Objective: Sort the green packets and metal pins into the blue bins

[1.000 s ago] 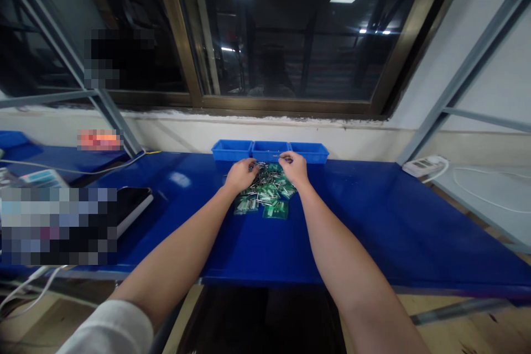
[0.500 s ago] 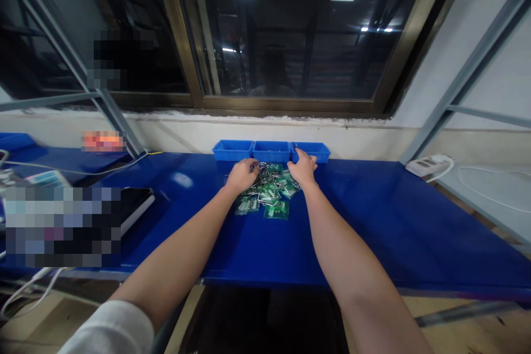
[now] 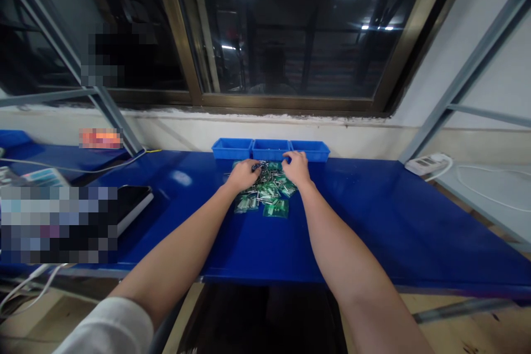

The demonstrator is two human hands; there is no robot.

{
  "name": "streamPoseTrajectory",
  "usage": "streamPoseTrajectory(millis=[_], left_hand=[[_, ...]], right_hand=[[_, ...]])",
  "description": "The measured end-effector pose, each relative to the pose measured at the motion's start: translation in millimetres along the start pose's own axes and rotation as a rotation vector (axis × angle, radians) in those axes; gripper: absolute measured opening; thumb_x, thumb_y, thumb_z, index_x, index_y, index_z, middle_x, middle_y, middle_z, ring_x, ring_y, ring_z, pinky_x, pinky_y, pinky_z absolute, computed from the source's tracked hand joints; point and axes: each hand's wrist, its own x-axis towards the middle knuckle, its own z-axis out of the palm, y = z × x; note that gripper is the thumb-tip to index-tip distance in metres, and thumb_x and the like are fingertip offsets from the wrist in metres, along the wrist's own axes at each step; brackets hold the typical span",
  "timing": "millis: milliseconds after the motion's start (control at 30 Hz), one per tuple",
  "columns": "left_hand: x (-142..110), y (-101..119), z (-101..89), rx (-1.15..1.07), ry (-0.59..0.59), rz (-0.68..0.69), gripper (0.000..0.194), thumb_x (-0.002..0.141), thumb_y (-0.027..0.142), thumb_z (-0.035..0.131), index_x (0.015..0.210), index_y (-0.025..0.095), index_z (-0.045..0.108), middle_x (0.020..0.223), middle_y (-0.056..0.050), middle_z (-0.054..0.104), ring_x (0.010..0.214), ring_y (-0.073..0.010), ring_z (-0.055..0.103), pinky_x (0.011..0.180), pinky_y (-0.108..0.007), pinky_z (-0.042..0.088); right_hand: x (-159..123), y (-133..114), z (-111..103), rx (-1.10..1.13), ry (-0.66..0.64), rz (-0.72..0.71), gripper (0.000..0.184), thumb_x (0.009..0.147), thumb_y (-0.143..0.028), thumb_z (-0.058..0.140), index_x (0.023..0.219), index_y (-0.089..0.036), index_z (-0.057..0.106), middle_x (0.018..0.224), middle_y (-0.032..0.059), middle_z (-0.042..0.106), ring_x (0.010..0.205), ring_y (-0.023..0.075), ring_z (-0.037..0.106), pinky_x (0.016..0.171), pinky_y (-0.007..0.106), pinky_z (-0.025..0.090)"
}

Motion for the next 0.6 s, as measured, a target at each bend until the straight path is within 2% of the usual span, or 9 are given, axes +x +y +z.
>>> streamPoseTrajectory(millis=[100,267,400,600], left_hand=[[-0.6,1.1,1.8,0.015,-0.054,0.043,0.032,0.086,0.028,0.044,0.111,0.019,0.062,0.119,-0.007,0.062,0.11,-0.0214,0.056,0.096,-0.03,0.041],[-2.5,3.6,0.0,0.042,-0.137,0.05,0.034,0.087,0.029,0.039,0.109,0.02,0.065,0.112,-0.008,0.066,0.101,-0.0224,0.061,0.09,-0.033,0.045],[-3.2,5.0,-2.5,0.066,-0.166,0.053,0.035,0.088,0.029,0.037,0.106,0.021,0.065,0.106,-0.009,0.068,0.095,-0.0234,0.063,0.084,-0.034,0.047],[-4.0,7.9,-4.4,0.068,-0.18,0.037,0.033,0.088,0.029,0.038,0.102,0.023,0.067,0.105,-0.007,0.069,0.097,-0.0226,0.063,0.086,-0.032,0.046]], right_hand=[[-2.2,-12.2,5.4,-0.03,-0.204,-0.103,0.025,0.077,-0.022,0.052,0.095,-0.021,0.069,0.096,0.0054,0.068,0.094,0.0239,0.053,0.089,0.038,0.038],[-6.8,-25.3,13.1,-0.111,-0.421,-0.125,0.032,0.083,-0.022,0.048,0.11,-0.028,0.065,0.111,0.0057,0.062,0.105,0.0265,0.047,0.089,0.04,0.035],[-7.0,-28.0,12.6,-0.106,-0.459,-0.125,0.028,0.085,-0.026,0.049,0.106,-0.029,0.067,0.112,0.0062,0.06,0.104,0.0257,0.045,0.09,0.04,0.034],[-4.5,-25.6,13.2,-0.056,-0.411,-0.13,0.021,0.079,-0.027,0.06,0.097,-0.023,0.07,0.101,0.0072,0.063,0.099,0.0228,0.051,0.09,0.035,0.036]])
